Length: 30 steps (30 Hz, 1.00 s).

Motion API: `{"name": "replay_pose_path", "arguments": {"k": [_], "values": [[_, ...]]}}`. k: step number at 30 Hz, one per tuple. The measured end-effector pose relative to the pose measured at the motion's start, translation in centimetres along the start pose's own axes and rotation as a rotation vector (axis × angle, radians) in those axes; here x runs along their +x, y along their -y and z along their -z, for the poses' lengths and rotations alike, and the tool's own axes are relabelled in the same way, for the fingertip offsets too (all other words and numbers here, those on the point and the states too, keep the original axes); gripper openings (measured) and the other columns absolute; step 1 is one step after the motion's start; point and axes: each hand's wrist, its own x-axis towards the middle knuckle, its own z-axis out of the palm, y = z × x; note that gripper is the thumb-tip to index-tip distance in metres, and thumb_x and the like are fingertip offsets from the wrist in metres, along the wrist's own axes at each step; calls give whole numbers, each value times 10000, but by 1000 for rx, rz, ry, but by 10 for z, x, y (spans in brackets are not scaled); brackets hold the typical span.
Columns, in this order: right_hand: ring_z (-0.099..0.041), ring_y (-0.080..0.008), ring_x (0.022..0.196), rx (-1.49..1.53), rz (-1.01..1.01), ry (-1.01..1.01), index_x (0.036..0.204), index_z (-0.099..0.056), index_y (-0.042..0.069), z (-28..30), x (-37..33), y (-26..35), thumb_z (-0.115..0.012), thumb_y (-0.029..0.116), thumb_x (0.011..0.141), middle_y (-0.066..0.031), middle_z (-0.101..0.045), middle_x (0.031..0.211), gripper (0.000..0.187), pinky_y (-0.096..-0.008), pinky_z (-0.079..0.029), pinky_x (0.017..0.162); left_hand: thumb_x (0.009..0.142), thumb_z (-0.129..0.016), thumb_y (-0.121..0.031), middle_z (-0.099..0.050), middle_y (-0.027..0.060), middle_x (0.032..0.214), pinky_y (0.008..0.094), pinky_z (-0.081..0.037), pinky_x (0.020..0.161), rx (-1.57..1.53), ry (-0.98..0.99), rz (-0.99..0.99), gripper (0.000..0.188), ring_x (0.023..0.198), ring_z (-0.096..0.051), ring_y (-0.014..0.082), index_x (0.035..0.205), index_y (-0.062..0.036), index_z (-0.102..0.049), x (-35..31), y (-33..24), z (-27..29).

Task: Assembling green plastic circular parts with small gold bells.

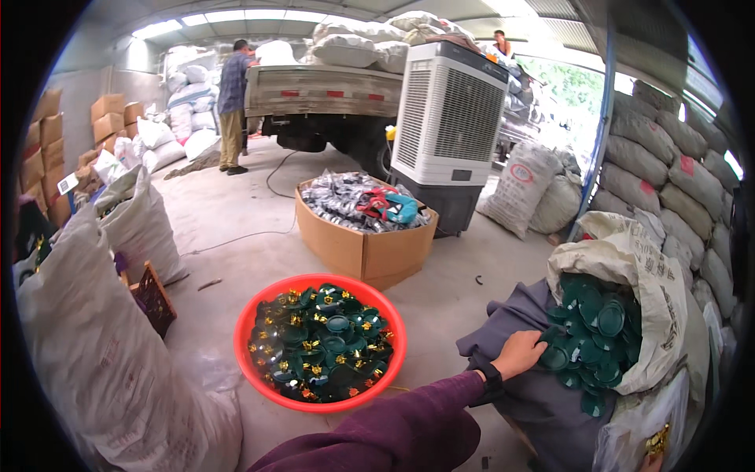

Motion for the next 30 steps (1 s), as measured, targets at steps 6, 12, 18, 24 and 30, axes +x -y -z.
{"name": "replay_pose_path", "arguments": {"k": [6,12,18,24,30], "values": [[-605,-360,833,22,-25,-33,1006,-593,-47,-15,8,0,-642,217,810,-227,-638,914,333,-393,-457,745,819,-572,-197,-549,202,716,434,-415,594,7,-68,-25,237,695,-552,391,737,21,-527,0,7,11],[-601,-340,794,146,-72,38,978,-594,-57,-16,-8,5,-736,172,739,-191,-638,872,361,-385,-464,721,815,-555,-187,-568,203,756,455,-421,657,-57,-23,-33,213,758,-555,395,774,22,-553,2,1,1],[-601,-337,752,-51,184,277,931,-603,-33,-15,2,-15,-670,195,776,-199,-626,822,283,-398,-469,695,826,-564,-173,-573,191,677,396,-435,584,-232,-10,61,213,631,-574,346,751,25,-543,-7,-8,12],[-474,-372,775,34,269,87,876,-505,-32,-71,-6,-122,-550,-19,657,-199,-480,794,224,-402,-394,692,808,-575,-143,-552,94,547,320,-445,437,-449,50,249,231,458,-580,163,675,34,-510,-6,-14,10],[-599,-110,780,1152,-17,506,1094,-563,5,6,-43,140,-565,-32,799,-69,-616,958,298,-250,-496,675,812,-550,-52,-546,18,658,237,-438,467,-696,221,406,67,502,-543,94,775,1,-565,-51,-75,44]]}}
